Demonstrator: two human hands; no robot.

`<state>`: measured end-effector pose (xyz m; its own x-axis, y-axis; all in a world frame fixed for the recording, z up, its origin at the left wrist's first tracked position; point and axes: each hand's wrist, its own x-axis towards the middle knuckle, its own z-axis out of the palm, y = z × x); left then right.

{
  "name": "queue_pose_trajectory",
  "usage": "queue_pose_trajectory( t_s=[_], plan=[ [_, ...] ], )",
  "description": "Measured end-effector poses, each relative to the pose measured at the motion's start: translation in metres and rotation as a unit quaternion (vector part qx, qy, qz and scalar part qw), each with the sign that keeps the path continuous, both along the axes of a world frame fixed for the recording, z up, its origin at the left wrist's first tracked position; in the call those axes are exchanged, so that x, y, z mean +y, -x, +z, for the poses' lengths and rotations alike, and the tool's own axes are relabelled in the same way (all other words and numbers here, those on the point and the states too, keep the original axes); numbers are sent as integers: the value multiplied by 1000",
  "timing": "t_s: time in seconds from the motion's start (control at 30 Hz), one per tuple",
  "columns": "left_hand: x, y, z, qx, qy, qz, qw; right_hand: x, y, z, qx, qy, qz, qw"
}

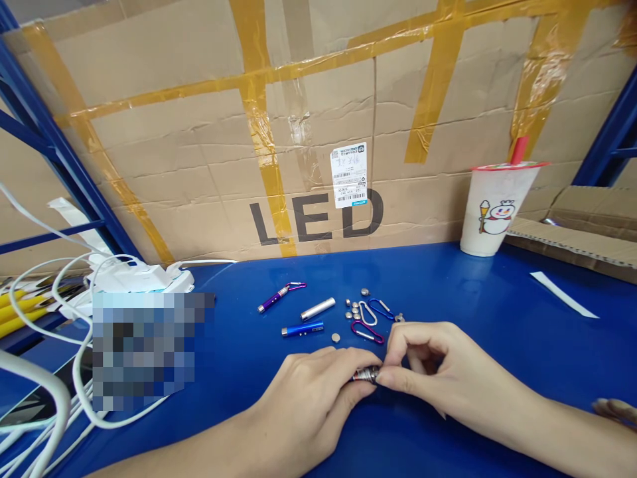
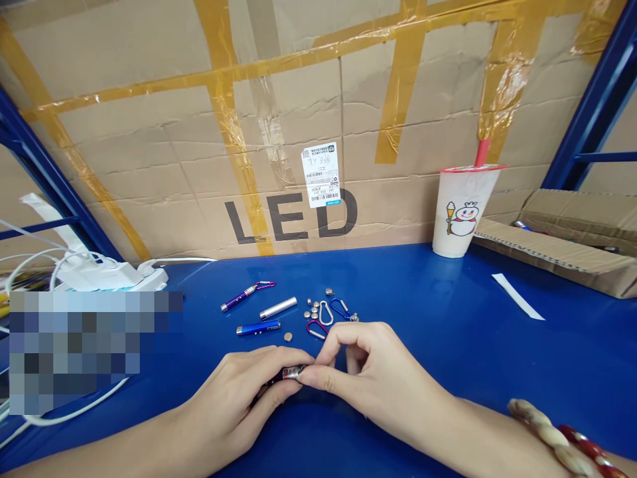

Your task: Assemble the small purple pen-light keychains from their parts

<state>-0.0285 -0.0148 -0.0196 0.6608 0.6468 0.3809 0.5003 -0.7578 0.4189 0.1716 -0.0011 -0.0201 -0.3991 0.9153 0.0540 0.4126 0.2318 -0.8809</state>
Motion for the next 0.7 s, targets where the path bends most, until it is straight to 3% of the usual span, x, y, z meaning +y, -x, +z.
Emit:
queue_pose_trajectory(
  t_s=[0.43,0.7],
  plan=[
    [-1,-1,3,21,1,16,1000,0,0,2,52,14,21,998],
    [-2,-3,4,-47,49,35,997,-2,-3,-1,77,-214,34,973]
  ],
)
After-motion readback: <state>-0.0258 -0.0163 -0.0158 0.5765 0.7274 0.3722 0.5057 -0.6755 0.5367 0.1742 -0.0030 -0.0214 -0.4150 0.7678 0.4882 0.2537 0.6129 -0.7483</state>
